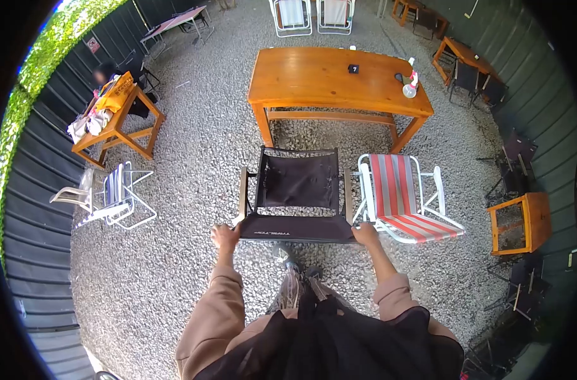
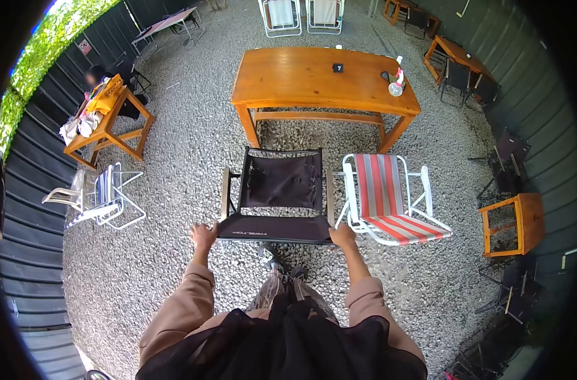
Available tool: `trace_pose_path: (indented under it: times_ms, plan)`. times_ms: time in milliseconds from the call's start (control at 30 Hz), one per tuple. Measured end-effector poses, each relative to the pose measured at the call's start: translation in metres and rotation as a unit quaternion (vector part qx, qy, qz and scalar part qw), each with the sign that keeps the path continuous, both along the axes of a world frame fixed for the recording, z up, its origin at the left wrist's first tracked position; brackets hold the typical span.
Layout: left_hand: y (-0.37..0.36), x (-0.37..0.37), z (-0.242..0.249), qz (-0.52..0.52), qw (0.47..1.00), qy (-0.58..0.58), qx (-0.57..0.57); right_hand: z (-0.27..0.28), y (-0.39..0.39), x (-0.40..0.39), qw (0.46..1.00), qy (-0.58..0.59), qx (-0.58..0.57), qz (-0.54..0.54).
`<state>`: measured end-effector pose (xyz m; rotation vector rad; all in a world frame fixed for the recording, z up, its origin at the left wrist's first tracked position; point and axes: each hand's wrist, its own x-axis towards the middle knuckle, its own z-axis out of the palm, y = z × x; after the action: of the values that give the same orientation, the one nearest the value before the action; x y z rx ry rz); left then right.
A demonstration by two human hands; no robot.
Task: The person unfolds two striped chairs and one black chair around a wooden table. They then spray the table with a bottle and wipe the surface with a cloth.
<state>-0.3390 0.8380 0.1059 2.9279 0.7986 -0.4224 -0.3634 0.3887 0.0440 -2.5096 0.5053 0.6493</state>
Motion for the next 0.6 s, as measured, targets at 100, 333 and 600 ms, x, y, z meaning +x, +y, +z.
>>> trace_pose_path:
  times_ms: [100, 333, 600]
  plan:
    - [-0.011, -0.025, -0.016, -0.122, 0.982, -0.141, -0.013, 0.048, 0.037, -0.001, 0.987, -0.046, -0.063, 0.14]
    - [-0.065, -0.086, -0.008, -0.243, 0.957, -0.142, -0.072, 0.048, 0.114, -0.057, 0.918, -0.11, -0.203, 0.323]
    - [-0.045, -0.072, -0.012, -0.281, 0.956, 0.03, -0.083, 0.049, 0.119, -0.056, 0.874, -0.077, -0.292, 0.382]
